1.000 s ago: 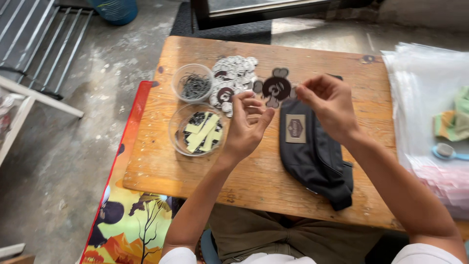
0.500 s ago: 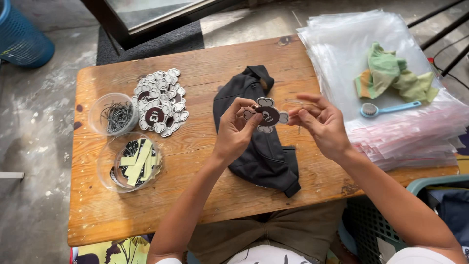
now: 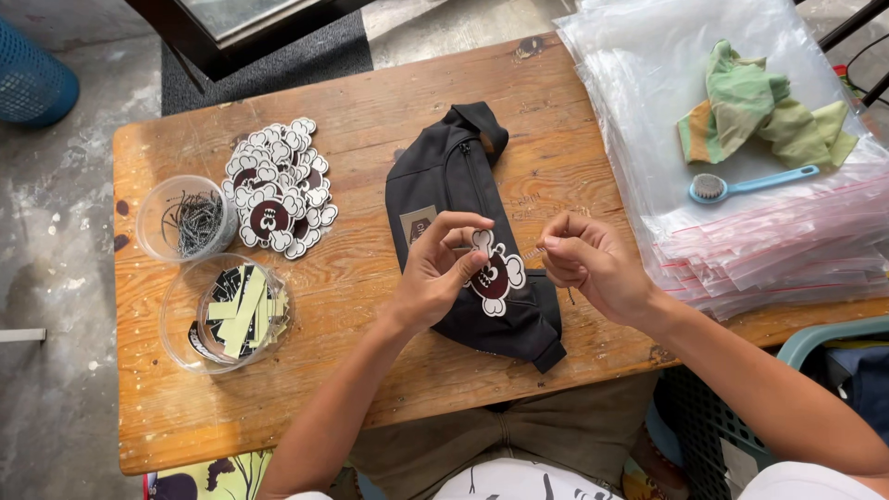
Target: The person cleans a black fanny pack with a cloth and a brush, then attaches a decorative charm to the zipper. They wipe a plastic bag and place the cleaned bag inside it.
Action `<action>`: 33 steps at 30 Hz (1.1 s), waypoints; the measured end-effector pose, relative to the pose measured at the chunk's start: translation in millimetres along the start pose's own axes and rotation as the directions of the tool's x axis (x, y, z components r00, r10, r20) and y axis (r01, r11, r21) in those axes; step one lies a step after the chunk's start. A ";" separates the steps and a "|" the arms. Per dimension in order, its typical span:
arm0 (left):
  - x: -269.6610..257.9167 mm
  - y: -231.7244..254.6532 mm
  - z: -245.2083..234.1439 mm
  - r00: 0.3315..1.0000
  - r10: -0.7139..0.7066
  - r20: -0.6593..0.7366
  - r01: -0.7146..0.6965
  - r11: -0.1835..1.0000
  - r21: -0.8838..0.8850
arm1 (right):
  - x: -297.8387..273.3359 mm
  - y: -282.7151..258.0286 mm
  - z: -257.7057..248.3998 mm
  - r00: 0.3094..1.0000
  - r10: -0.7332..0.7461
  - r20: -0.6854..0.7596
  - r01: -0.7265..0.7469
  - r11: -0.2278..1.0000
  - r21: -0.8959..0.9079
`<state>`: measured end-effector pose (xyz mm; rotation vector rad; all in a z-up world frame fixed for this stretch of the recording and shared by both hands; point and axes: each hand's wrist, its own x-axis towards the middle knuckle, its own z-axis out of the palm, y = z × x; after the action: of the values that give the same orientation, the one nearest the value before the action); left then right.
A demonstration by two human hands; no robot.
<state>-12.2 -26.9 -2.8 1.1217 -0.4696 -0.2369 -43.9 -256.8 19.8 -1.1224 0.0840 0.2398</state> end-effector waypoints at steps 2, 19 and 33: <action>-0.4 -0.3 1.0 0.999 0.006 0.043 -0.005 1.000 -0.005 | -5.0 -3.1 2.7 0.994 0.011 0.113 -0.006 0.999 -0.039; -0.9 27.3 19.4 0.998 0.002 0.060 -0.009 0.994 0.111 | -10.3 -5.8 11.1 0.984 -0.107 0.143 0.135 0.969 -0.205; -1.2 25.5 19.5 0.997 -0.029 0.065 0.019 0.989 0.145 | -11.7 -0.6 15.9 0.981 -0.157 0.116 0.184 0.942 -0.281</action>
<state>-23.8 -31.4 26.8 1.2645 -0.5403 -0.2653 -55.9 -244.4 29.5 -1.4022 -0.1352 0.1511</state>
